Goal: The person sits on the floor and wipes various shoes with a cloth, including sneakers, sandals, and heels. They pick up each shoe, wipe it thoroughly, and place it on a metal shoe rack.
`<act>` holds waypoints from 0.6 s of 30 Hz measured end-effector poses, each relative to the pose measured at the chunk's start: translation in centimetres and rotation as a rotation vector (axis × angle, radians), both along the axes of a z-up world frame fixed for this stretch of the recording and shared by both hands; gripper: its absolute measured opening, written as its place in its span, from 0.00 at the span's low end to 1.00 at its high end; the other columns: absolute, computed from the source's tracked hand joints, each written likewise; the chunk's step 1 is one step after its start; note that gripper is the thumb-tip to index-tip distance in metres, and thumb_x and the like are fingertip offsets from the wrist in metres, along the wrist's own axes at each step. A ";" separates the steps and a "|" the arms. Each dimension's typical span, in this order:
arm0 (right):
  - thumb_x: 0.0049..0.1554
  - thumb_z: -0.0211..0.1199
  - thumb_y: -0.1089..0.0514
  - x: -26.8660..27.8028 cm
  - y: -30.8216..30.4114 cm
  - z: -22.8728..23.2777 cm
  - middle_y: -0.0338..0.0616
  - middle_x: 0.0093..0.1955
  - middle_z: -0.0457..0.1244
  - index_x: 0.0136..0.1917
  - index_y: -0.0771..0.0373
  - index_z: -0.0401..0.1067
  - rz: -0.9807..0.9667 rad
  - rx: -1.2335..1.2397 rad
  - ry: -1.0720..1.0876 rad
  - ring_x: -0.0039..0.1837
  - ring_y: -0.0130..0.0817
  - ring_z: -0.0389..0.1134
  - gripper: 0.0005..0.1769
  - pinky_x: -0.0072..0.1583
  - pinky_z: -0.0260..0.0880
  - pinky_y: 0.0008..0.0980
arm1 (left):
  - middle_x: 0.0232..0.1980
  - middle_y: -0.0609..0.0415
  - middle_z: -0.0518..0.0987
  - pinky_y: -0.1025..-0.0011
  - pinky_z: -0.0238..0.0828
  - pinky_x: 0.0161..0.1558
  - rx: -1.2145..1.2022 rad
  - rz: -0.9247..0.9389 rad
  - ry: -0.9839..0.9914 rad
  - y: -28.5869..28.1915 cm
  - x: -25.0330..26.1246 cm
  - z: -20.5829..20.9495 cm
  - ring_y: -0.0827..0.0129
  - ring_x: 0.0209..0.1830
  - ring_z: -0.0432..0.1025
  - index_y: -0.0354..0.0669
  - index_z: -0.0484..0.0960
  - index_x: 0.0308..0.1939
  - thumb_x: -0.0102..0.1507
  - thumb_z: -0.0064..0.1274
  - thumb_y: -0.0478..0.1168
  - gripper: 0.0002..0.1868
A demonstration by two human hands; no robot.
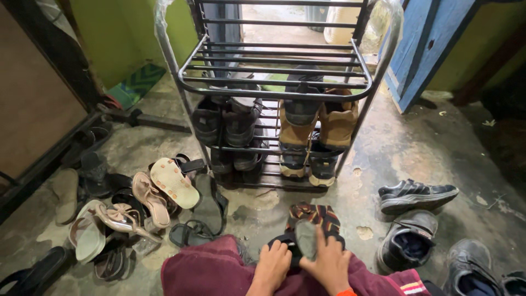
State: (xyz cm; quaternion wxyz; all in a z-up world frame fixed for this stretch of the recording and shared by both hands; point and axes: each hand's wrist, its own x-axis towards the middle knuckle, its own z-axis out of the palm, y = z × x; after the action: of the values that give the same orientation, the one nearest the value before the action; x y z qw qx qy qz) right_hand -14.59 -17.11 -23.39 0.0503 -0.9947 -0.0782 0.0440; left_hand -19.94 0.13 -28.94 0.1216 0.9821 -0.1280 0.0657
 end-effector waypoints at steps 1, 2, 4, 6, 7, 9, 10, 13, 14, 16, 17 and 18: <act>0.41 0.70 0.31 0.1 -0.3 -0.5 0.46 0.56 0.61 0.81 0.46 0.50 -0.098 0.040 -0.041 0.61 0.45 0.64 0.60 0.58 0.62 0.51 | 0.46 0.52 0.74 0.56 0.64 0.43 -0.001 0.027 -0.058 -0.2 0.1 -0.8 0.56 0.53 0.66 0.44 0.79 0.41 0.53 0.61 0.42 0.14; 0.40 0.71 0.30 0.6 -0.8 -1.0 0.47 0.56 0.61 0.79 0.47 0.52 -0.196 0.080 -0.083 0.61 0.47 0.64 0.59 0.58 0.62 0.52 | 0.46 0.54 0.74 0.57 0.65 0.42 -0.003 0.054 -0.115 -0.3 0.2 -1.5 0.57 0.52 0.66 0.45 0.79 0.40 0.54 0.60 0.41 0.12; 0.41 0.71 0.31 1.5 -2.0 -2.2 0.51 0.56 0.62 0.77 0.51 0.54 -0.264 0.163 -0.164 0.60 0.50 0.63 0.57 0.57 0.62 0.54 | 0.43 0.53 0.75 0.57 0.67 0.40 -0.037 0.072 -0.101 -0.4 0.2 -2.4 0.56 0.49 0.69 0.46 0.77 0.38 0.56 0.58 0.39 0.08; 0.43 0.70 0.34 1.8 -3.1 -2.8 0.53 0.54 0.62 0.77 0.54 0.54 -0.216 0.255 -0.243 0.59 0.53 0.63 0.55 0.55 0.63 0.54 | 0.41 0.52 0.75 0.56 0.69 0.38 -0.114 0.149 -0.108 -0.4 0.5 -2.1 0.54 0.46 0.71 0.46 0.76 0.37 0.58 0.56 0.39 0.06; 0.43 0.69 0.34 1.6 -3.3 -2.8 0.54 0.54 0.62 0.78 0.54 0.53 -0.101 0.270 -0.225 0.58 0.53 0.63 0.55 0.56 0.63 0.53 | 0.39 0.52 0.75 0.54 0.69 0.37 -0.174 0.216 -0.123 -0.4 0.7 -1.7 0.53 0.44 0.72 0.46 0.75 0.36 0.59 0.56 0.39 0.06; 0.44 0.69 0.36 1.2 -2.9 -2.2 0.54 0.53 0.62 0.78 0.52 0.52 0.134 0.301 -0.187 0.57 0.53 0.63 0.55 0.58 0.64 0.51 | 0.38 0.49 0.76 0.52 0.70 0.38 -0.304 0.370 -0.111 0.0 1.3 -0.5 0.50 0.42 0.73 0.44 0.76 0.36 0.61 0.56 0.43 0.08; 0.44 0.68 0.36 0.8 -2.4 -1.8 0.54 0.53 0.61 0.79 0.49 0.53 0.218 0.291 -0.167 0.57 0.53 0.63 0.54 0.58 0.63 0.51 | 0.38 0.48 0.77 0.51 0.69 0.40 -0.374 0.457 -0.086 0.5 1.7 -0.1 0.49 0.42 0.73 0.43 0.76 0.36 0.62 0.56 0.46 0.11; 0.46 0.68 0.40 -0.1 -1.0 -1.0 0.56 0.57 0.60 0.79 0.44 0.55 0.428 0.311 -0.119 0.59 0.54 0.63 0.50 0.58 0.62 0.52 | 0.42 0.45 0.80 0.51 0.70 0.44 -0.544 0.584 -0.091 1.5 1.9 -0.7 0.46 0.45 0.74 0.43 0.81 0.42 0.62 0.57 0.51 0.15; 0.46 0.68 0.41 0.0 -0.7 -0.9 0.58 0.59 0.60 0.78 0.46 0.55 0.455 0.346 -0.117 0.60 0.56 0.63 0.50 0.58 0.63 0.52 | 0.44 0.45 0.81 0.51 0.71 0.45 -0.594 0.602 -0.108 1.9 2.0 -1.6 0.46 0.47 0.74 0.43 0.82 0.45 0.62 0.57 0.51 0.17; 0.47 0.67 0.44 0.5 -0.6 -0.8 0.64 0.63 0.58 0.78 0.48 0.54 0.519 0.428 -0.105 0.61 0.59 0.62 0.48 0.59 0.63 0.51 | 0.49 0.43 0.82 0.54 0.72 0.49 -0.699 0.631 -0.075 2.3 2.5 -4.0 0.46 0.50 0.75 0.43 0.83 0.50 0.62 0.58 0.52 0.20; 0.48 0.67 0.45 0.6 -1.0 -0.8 0.67 0.65 0.57 0.79 0.49 0.54 0.551 0.471 -0.093 0.62 0.61 0.62 0.48 0.61 0.64 0.50 | 0.51 0.42 0.82 0.55 0.73 0.51 -0.753 0.639 -0.055 2.3 2.8 -5.4 0.46 0.51 0.75 0.42 0.84 0.52 0.62 0.59 0.53 0.22; 0.49 0.67 0.46 0.7 -1.2 -0.9 0.69 0.67 0.56 0.79 0.50 0.53 0.583 0.515 -0.081 0.63 0.63 0.62 0.48 0.63 0.64 0.49 | 0.53 0.41 0.83 0.56 0.72 0.51 -0.789 0.614 -0.070 2.5 3.3 -6.8 0.48 0.52 0.76 0.41 0.84 0.54 0.63 0.60 0.53 0.23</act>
State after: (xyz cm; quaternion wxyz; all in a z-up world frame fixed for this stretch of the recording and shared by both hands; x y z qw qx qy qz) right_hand -13.94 -18.32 -24.25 0.2806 -0.8865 -0.3679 -0.0037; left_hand -16.66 2.66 -35.71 0.4542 0.8510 0.1975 0.1746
